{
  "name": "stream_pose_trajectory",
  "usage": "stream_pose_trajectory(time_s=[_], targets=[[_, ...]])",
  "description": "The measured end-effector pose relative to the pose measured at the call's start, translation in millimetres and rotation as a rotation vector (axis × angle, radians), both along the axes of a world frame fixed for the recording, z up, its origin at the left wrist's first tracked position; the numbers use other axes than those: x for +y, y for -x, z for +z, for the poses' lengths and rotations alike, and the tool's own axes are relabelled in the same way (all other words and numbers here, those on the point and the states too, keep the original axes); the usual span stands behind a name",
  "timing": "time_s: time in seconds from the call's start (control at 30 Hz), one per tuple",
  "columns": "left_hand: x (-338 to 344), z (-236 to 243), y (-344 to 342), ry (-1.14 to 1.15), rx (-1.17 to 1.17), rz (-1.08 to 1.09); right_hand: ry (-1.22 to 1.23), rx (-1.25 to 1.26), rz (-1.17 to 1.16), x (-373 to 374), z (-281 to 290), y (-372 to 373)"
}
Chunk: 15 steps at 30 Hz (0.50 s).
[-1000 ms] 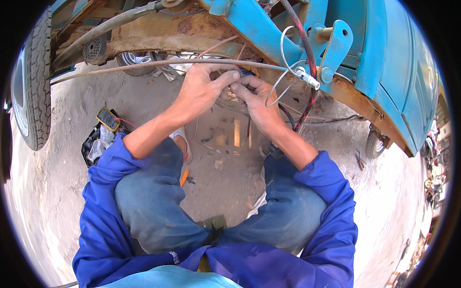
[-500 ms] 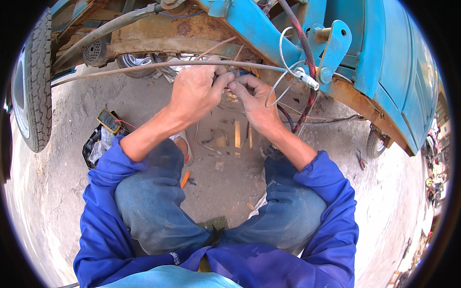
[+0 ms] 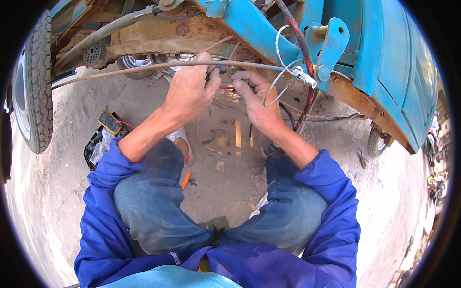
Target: The person sits under a blue three-wheeled vehicle and works on its wiring. They strip wire insulation, twist conductors together, and connect wires to a small component using pliers and a multimeter.
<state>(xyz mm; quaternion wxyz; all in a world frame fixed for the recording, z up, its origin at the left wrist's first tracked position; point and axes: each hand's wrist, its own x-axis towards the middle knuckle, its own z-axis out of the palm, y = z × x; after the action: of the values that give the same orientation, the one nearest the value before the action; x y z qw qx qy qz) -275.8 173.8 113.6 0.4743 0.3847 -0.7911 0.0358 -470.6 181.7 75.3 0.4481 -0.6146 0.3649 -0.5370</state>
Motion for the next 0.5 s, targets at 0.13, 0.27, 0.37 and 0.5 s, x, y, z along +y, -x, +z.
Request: stream_pose_trajectory(time_s=[0.13,0.27,0.37,0.5], targets=[[-9,1,-16,0.002,0.066,0.025,-0.098,-0.175,0.019,0,-3,8],[-9,-6,-19,0.012,-0.007,-0.035,-0.167,-0.146,0.123,3,-4,17],[-8,-8,-18,0.054,-0.076,-0.106,-0.166,-0.146,0.112,4,-4,15],[-3,-6,-11,0.002,-0.086,-0.117,-0.126,-0.095,0.063,4,-2,9]])
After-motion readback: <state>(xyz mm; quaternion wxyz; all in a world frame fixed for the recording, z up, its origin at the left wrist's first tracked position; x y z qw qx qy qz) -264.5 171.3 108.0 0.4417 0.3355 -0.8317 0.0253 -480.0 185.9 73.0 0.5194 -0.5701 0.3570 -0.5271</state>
